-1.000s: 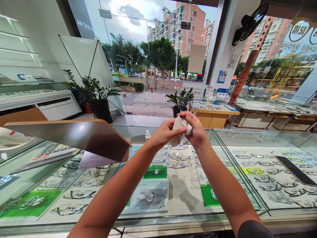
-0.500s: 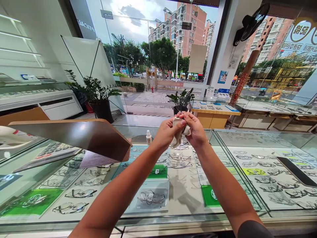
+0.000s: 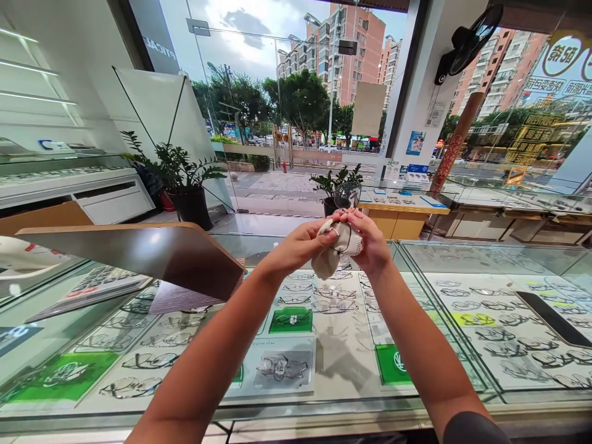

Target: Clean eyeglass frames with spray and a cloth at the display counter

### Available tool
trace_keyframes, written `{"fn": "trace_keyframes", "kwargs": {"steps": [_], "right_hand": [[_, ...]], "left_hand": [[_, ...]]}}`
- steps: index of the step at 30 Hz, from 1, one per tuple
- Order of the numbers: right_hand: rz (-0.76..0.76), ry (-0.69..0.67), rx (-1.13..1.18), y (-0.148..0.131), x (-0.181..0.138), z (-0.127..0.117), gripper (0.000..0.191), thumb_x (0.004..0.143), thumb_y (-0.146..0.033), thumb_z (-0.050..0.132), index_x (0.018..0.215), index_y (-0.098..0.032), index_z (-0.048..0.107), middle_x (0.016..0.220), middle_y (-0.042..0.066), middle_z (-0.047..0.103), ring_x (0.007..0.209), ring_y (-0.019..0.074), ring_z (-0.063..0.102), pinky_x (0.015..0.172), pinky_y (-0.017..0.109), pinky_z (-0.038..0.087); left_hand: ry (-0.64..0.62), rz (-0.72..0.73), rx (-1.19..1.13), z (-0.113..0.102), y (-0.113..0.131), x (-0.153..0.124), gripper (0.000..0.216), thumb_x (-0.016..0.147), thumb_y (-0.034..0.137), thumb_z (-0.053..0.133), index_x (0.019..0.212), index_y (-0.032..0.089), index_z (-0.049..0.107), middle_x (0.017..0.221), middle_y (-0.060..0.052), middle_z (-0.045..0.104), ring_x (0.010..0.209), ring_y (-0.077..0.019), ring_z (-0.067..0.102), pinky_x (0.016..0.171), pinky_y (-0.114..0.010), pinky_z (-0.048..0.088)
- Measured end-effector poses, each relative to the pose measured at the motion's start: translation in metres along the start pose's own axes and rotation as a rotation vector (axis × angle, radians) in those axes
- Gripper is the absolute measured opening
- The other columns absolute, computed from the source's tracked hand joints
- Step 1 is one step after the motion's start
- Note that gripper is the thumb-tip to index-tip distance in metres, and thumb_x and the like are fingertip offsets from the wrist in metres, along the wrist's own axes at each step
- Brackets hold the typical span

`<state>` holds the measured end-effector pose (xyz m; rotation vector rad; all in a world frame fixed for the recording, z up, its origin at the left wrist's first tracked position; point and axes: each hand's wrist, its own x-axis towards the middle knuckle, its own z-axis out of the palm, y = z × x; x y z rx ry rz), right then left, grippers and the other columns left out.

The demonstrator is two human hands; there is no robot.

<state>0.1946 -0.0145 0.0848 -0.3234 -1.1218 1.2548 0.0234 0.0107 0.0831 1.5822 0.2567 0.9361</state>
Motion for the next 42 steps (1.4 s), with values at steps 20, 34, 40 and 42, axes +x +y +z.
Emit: {"fn": "trace_keyframes", "kwargs": {"steps": [20, 34, 40, 42], "right_hand": [[0.019, -0.015, -0.072, 0.004, 0.001, -0.004, 0.032, 0.072, -0.049, 0.097, 0.081, -0.025, 0.077, 0.096, 0.001, 0.082, 0.095, 0.0183, 0.076, 0.091, 0.031, 0.064], [0.055, -0.041, -0.096, -0.004, 0.001, -0.013, 0.032, 0.079, -0.047, 0.095, 0.087, -0.025, 0.073, 0.112, 0.005, 0.084, 0.102, 0.019, 0.076, 0.091, 0.031, 0.064], [0.039, -0.049, -0.091, -0.003, -0.001, -0.006, 0.032, 0.079, -0.045, 0.095, 0.089, -0.025, 0.073, 0.111, 0.004, 0.084, 0.099, 0.0183, 0.076, 0.089, 0.031, 0.064], [0.048, -0.056, -0.081, -0.003, -0.001, -0.005, 0.033, 0.077, -0.044, 0.096, 0.089, -0.025, 0.072, 0.109, 0.004, 0.084, 0.095, 0.0183, 0.076, 0.085, 0.031, 0.064]], "left_hand": [[0.35, 0.215, 0.129, 0.034, -0.009, 0.005, 0.049, 0.082, 0.067, 0.085, 0.085, 0.019, 0.075, 0.076, -0.002, 0.059, 0.081, -0.0177, 0.056, 0.076, -0.029, 0.048], [0.167, 0.151, 0.275, 0.018, -0.005, 0.0, 0.043, 0.083, 0.051, 0.089, 0.105, 0.017, 0.073, 0.087, -0.003, 0.066, 0.076, -0.0154, 0.054, 0.071, -0.027, 0.044], [0.339, 0.211, 0.228, 0.03, -0.017, 0.003, 0.051, 0.089, 0.066, 0.079, 0.106, 0.019, 0.072, 0.08, -0.001, 0.065, 0.076, -0.0164, 0.058, 0.071, -0.028, 0.046], [0.369, 0.217, 0.198, 0.03, -0.018, 0.004, 0.053, 0.089, 0.072, 0.075, 0.1, 0.019, 0.073, 0.079, -0.001, 0.064, 0.078, -0.0176, 0.058, 0.072, -0.029, 0.047]]}}
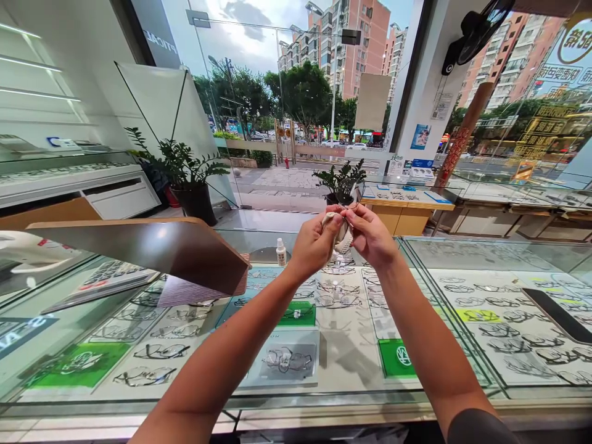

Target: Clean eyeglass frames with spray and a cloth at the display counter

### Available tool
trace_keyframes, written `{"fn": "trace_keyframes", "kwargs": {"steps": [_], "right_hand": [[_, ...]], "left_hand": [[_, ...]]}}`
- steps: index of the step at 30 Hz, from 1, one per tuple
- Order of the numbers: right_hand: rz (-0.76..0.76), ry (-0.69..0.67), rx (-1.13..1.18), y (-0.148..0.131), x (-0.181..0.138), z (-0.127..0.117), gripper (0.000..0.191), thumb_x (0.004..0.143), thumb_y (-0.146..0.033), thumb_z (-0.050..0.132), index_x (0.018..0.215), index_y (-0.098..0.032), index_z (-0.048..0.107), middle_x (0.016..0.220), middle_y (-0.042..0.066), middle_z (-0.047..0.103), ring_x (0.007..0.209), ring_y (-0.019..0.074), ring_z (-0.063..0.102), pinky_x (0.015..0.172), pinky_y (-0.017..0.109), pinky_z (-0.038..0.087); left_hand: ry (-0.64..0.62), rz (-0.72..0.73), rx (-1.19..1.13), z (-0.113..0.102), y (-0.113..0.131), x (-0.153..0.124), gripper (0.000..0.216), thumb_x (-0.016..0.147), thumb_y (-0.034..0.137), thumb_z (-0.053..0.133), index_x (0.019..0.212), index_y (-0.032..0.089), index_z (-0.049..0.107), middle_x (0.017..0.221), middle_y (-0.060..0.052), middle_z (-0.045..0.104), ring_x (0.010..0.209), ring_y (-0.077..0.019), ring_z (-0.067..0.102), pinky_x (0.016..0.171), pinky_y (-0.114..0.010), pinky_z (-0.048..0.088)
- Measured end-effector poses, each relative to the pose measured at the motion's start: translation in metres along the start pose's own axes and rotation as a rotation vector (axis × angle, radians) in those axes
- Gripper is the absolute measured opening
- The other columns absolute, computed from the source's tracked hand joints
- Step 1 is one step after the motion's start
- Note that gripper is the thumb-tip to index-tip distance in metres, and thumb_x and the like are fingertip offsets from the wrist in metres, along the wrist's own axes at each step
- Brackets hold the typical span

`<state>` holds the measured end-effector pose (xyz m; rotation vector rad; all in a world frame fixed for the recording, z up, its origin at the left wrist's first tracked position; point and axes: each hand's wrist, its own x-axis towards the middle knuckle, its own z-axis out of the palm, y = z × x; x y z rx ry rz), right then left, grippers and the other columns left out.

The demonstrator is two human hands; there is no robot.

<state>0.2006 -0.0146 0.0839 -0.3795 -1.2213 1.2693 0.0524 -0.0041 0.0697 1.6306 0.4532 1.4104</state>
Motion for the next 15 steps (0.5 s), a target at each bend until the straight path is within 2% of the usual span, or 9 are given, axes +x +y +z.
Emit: {"fn": "trace_keyframes", "kwargs": {"steps": [2, 5, 7, 9, 12, 15], "right_hand": [[0.004, -0.001, 0.003, 0.0, 0.001, -0.002, 0.034, 0.077, -0.044, 0.097, 0.09, -0.024, 0.072, 0.107, 0.003, 0.084, 0.094, 0.0177, 0.076, 0.084, 0.031, 0.064], [-0.01, 0.014, -0.001, -0.001, 0.002, -0.008, 0.032, 0.078, -0.043, 0.096, 0.091, -0.024, 0.074, 0.107, 0.003, 0.084, 0.097, 0.0168, 0.076, 0.086, 0.028, 0.064], [-0.011, 0.019, -0.002, 0.0, 0.004, -0.012, 0.03, 0.08, -0.043, 0.095, 0.091, -0.024, 0.074, 0.107, 0.002, 0.083, 0.099, 0.0168, 0.076, 0.083, 0.026, 0.063], [-0.006, 0.016, 0.007, 0.001, 0.005, -0.014, 0.029, 0.081, -0.043, 0.095, 0.091, -0.024, 0.075, 0.107, 0.002, 0.083, 0.099, 0.0167, 0.076, 0.082, 0.026, 0.063], [0.008, 0.017, 0.037, 0.005, 0.006, -0.012, 0.031, 0.078, -0.042, 0.097, 0.092, -0.024, 0.075, 0.106, 0.001, 0.083, 0.096, 0.0157, 0.074, 0.085, 0.026, 0.063], [0.024, 0.027, 0.047, 0.007, 0.006, -0.007, 0.036, 0.073, -0.043, 0.099, 0.092, -0.025, 0.075, 0.106, 0.001, 0.083, 0.093, 0.0152, 0.074, 0.085, 0.026, 0.062]], "left_hand": [[-0.025, -0.01, -0.018, -0.003, 0.001, 0.003, 0.056, 0.089, 0.075, 0.073, 0.092, 0.019, 0.072, 0.078, -0.002, 0.062, 0.077, -0.0174, 0.056, 0.072, -0.03, 0.047], [-0.162, -0.007, -0.004, -0.011, 0.005, 0.008, 0.055, 0.089, 0.072, 0.075, 0.086, 0.017, 0.072, 0.079, -0.002, 0.061, 0.077, -0.0161, 0.053, 0.074, -0.029, 0.046], [-0.263, -0.017, 0.018, -0.017, 0.004, 0.01, 0.05, 0.089, 0.066, 0.079, 0.092, 0.016, 0.074, 0.085, -0.003, 0.063, 0.08, -0.0157, 0.054, 0.075, -0.028, 0.045], [-0.305, -0.034, 0.015, -0.02, 0.001, 0.011, 0.047, 0.086, 0.059, 0.085, 0.104, 0.016, 0.075, 0.091, -0.003, 0.066, 0.082, -0.0152, 0.055, 0.075, -0.027, 0.045], [-0.24, -0.032, 0.012, -0.019, -0.007, 0.011, 0.049, 0.083, 0.053, 0.089, 0.111, 0.016, 0.075, 0.091, -0.002, 0.067, 0.079, -0.0137, 0.054, 0.073, -0.025, 0.044], [-0.149, -0.008, 0.032, -0.014, -0.009, 0.011, 0.048, 0.086, 0.06, 0.084, 0.104, 0.016, 0.076, 0.086, -0.001, 0.067, 0.075, -0.0129, 0.054, 0.074, -0.026, 0.045]]}}
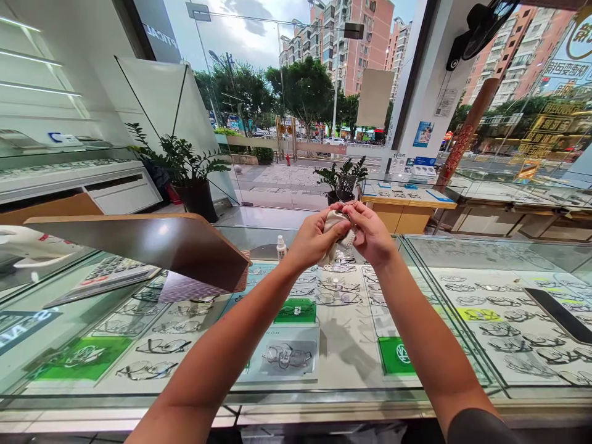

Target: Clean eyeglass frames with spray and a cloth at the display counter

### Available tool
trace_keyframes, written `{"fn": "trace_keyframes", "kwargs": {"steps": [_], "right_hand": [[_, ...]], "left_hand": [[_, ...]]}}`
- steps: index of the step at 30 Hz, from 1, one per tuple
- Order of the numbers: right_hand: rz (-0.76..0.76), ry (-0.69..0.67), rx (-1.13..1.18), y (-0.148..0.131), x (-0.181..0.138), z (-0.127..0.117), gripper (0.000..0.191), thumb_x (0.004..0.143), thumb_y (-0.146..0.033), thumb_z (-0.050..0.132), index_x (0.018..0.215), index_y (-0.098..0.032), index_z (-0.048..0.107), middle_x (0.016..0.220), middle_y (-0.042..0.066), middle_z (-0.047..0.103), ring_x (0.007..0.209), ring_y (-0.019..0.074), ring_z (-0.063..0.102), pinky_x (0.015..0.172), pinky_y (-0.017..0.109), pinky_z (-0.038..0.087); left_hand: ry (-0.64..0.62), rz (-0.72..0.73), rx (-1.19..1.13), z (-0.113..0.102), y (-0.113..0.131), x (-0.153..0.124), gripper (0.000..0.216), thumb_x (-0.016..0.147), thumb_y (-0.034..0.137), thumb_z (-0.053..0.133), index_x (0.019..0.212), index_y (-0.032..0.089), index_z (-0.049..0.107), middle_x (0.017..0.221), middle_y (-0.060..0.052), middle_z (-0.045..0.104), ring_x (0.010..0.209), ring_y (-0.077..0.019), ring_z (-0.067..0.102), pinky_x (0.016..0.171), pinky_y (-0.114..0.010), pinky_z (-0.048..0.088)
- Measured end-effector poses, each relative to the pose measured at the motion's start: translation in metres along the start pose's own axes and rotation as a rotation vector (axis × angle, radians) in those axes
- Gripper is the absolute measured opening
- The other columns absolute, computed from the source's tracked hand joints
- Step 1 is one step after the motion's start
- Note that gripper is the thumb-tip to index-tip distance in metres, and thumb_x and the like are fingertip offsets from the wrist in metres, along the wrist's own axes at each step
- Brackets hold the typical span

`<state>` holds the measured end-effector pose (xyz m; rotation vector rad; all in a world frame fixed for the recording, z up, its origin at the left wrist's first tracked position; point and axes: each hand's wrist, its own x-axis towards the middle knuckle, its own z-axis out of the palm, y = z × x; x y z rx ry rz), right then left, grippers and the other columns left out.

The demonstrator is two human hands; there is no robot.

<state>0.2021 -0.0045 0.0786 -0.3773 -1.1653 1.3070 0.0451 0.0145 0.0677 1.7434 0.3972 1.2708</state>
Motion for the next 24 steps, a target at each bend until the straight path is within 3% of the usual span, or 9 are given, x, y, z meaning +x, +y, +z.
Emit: {"fn": "trace_keyframes", "kwargs": {"steps": [6, 11, 20, 24], "right_hand": [[-0.017, 0.018, -0.022, -0.001, -0.001, 0.003, 0.037, 0.072, -0.045, 0.1, 0.091, -0.024, 0.075, 0.105, 0.002, 0.082, 0.09, 0.0149, 0.073, 0.084, 0.026, 0.062], [-0.056, 0.035, -0.083, -0.004, 0.001, -0.003, 0.037, 0.075, -0.05, 0.097, 0.092, -0.025, 0.076, 0.115, 0.004, 0.081, 0.101, 0.0186, 0.072, 0.088, 0.031, 0.061], [-0.088, -0.039, -0.259, -0.012, 0.001, -0.009, 0.027, 0.081, -0.048, 0.091, 0.081, -0.027, 0.075, 0.142, 0.005, 0.071, 0.134, 0.0265, 0.061, 0.119, 0.045, 0.045], [-0.032, -0.086, -0.35, -0.009, 0.0, -0.007, 0.03, 0.077, -0.049, 0.094, 0.077, -0.027, 0.074, 0.136, 0.006, 0.07, 0.14, 0.0286, 0.055, 0.124, 0.05, 0.036]], "left_hand": [[0.012, 0.027, -0.046, 0.002, 0.009, 0.003, 0.055, 0.088, 0.071, 0.076, 0.082, 0.016, 0.073, 0.078, -0.003, 0.066, 0.083, -0.0171, 0.06, 0.082, -0.028, 0.05], [0.017, -0.056, -0.143, -0.003, 0.003, 0.003, 0.056, 0.086, 0.071, 0.08, 0.089, 0.015, 0.074, 0.077, 0.0, 0.067, 0.07, -0.0119, 0.054, 0.067, -0.024, 0.045], [0.191, -0.124, -0.25, -0.028, 0.003, 0.012, 0.057, 0.081, 0.071, 0.084, 0.094, 0.016, 0.078, 0.076, -0.003, 0.076, 0.069, -0.0159, 0.068, 0.063, -0.026, 0.052], [0.174, -0.104, -0.246, -0.03, 0.011, 0.01, 0.057, 0.085, 0.071, 0.081, 0.099, 0.016, 0.08, 0.085, -0.007, 0.081, 0.08, -0.02, 0.076, 0.07, -0.03, 0.059]]}}
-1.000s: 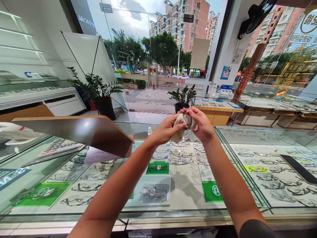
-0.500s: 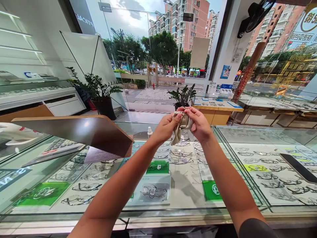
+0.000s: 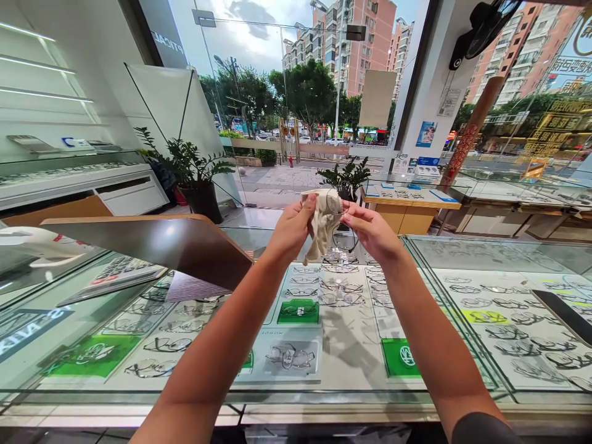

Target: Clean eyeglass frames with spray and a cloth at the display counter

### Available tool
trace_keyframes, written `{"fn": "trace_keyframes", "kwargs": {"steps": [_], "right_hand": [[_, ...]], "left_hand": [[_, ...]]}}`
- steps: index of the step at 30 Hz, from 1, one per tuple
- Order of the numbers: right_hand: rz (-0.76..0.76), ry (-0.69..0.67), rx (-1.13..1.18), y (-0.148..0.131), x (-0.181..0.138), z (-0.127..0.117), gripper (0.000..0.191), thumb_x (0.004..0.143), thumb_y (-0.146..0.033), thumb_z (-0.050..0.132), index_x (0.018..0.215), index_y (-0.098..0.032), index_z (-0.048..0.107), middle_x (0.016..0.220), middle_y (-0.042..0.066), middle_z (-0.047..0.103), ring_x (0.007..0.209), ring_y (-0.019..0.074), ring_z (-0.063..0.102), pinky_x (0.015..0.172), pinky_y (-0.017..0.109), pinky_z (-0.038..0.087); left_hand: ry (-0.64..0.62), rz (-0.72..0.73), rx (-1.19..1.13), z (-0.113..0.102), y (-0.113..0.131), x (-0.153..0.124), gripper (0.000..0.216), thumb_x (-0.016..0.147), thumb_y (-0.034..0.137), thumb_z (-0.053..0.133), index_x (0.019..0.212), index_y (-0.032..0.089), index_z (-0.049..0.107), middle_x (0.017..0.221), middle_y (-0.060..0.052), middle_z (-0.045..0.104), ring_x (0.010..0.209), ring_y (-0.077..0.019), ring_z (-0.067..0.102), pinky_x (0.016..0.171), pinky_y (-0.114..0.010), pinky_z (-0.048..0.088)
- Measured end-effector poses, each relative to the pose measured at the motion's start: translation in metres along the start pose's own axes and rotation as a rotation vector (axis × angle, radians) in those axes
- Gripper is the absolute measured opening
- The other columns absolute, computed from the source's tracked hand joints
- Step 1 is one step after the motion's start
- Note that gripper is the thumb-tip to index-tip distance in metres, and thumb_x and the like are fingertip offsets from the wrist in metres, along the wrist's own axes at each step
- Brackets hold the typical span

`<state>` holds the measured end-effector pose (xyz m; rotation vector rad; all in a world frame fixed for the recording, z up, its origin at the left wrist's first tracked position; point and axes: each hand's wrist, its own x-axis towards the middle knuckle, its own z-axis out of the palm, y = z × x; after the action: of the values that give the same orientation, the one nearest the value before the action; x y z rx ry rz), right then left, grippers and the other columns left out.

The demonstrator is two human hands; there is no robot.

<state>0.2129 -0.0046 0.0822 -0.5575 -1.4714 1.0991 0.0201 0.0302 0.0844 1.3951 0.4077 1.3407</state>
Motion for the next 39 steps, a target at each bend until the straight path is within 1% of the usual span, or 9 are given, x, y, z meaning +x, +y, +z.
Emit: {"fn": "trace_keyframes", "kwargs": {"steps": [5, 9, 12, 16, 18, 25, 30, 34, 39], "right_hand": [[0.089, -0.075, -0.004, 0.002, 0.0, 0.006, 0.031, 0.073, -0.05, 0.095, 0.075, -0.025, 0.077, 0.106, 0.005, 0.069, 0.112, 0.0245, 0.06, 0.116, 0.047, 0.039], [0.173, -0.069, 0.075, 0.005, 0.0, 0.007, 0.034, 0.067, -0.049, 0.098, 0.08, -0.023, 0.081, 0.095, 0.003, 0.069, 0.097, 0.0213, 0.058, 0.108, 0.043, 0.042], [0.178, -0.111, 0.058, 0.007, -0.001, 0.004, 0.031, 0.07, -0.046, 0.097, 0.082, -0.021, 0.082, 0.092, 0.002, 0.069, 0.095, 0.0197, 0.058, 0.107, 0.042, 0.042], [0.148, -0.176, 0.013, 0.008, -0.002, 0.001, 0.024, 0.079, -0.042, 0.092, 0.087, -0.022, 0.083, 0.098, 0.002, 0.069, 0.101, 0.0199, 0.059, 0.109, 0.041, 0.041], [0.146, -0.183, 0.001, 0.01, -0.002, 0.001, 0.023, 0.08, -0.042, 0.091, 0.089, -0.022, 0.083, 0.102, 0.003, 0.069, 0.105, 0.0206, 0.059, 0.111, 0.042, 0.04], [0.147, -0.166, -0.012, 0.009, 0.0, 0.003, 0.025, 0.076, -0.043, 0.093, 0.079, -0.021, 0.08, 0.104, 0.003, 0.068, 0.107, 0.021, 0.058, 0.11, 0.041, 0.04], [0.192, -0.122, 0.096, 0.003, -0.001, 0.004, 0.027, 0.071, -0.04, 0.096, 0.087, -0.022, 0.085, 0.094, 0.002, 0.071, 0.096, 0.0188, 0.058, 0.101, 0.037, 0.043], [0.241, -0.099, 0.132, 0.0, -0.001, 0.001, 0.031, 0.066, -0.041, 0.099, 0.083, -0.021, 0.083, 0.087, 0.0, 0.069, 0.088, 0.0165, 0.058, 0.092, 0.033, 0.044], [0.224, -0.107, 0.07, -0.002, -0.002, -0.008, 0.03, 0.073, -0.042, 0.096, 0.076, -0.021, 0.075, 0.082, -0.001, 0.066, 0.084, 0.0157, 0.057, 0.087, 0.033, 0.044]], "left_hand": [[-0.096, -0.013, -0.011, 0.007, 0.005, -0.003, 0.059, 0.085, 0.071, 0.08, 0.106, 0.016, 0.082, 0.098, -0.01, 0.084, 0.097, -0.0264, 0.08, 0.083, -0.036, 0.065], [-0.137, -0.037, -0.012, 0.008, 0.005, -0.004, 0.058, 0.085, 0.071, 0.081, 0.105, 0.016, 0.083, 0.099, -0.011, 0.085, 0.1, -0.0287, 0.081, 0.087, -0.039, 0.066], [-0.132, -0.066, 0.009, 0.006, 0.004, -0.005, 0.059, 0.084, 0.071, 0.082, 0.1, 0.015, 0.082, 0.091, -0.011, 0.084, 0.09, -0.0267, 0.081, 0.082, -0.037, 0.066], [-0.053, -0.093, 0.047, 0.006, 0.001, -0.007, 0.057, 0.077, 0.07, 0.088, 0.086, 0.014, 0.079, 0.071, -0.006, 0.077, 0.057, -0.0165, 0.07, 0.056, -0.027, 0.057], [-0.012, -0.089, 0.037, 0.009, 0.0, -0.007, 0.057, 0.074, 0.068, 0.091, 0.084, 0.014, 0.078, 0.069, -0.005, 0.076, 0.052, -0.0141, 0.066, 0.051, -0.026, 0.053], [0.047, -0.062, 0.005, 0.016, -0.003, -0.008, 0.051, 0.068, 0.057, 0.098, 0.088, 0.014, 0.077, 0.082, -0.008, 0.081, 0.066, -0.0165, 0.072, 0.059, -0.026, 0.055], [-0.035, -0.088, -0.039, 0.016, 0.0, -0.011, 0.051, 0.065, 0.043, 0.102, 0.101, 0.017, 0.077, 0.098, -0.009, 0.084, 0.081, -0.0195, 0.077, 0.074, -0.029, 0.061], [-0.096, -0.049, 0.009, 0.013, 0.004, -0.011, 0.051, 0.069, 0.038, 0.1, 0.111, 0.018, 0.078, 0.106, -0.009, 0.083, 0.089, -0.0192, 0.077, 0.084, -0.031, 0.061], [-0.067, 0.037, 0.151, 0.011, 0.006, -0.011, 0.043, 0.068, 0.042, 0.101, 0.096, 0.017, 0.079, 0.088, -0.004, 0.077, 0.073, -0.0143, 0.066, 0.069, -0.026, 0.054]]}}
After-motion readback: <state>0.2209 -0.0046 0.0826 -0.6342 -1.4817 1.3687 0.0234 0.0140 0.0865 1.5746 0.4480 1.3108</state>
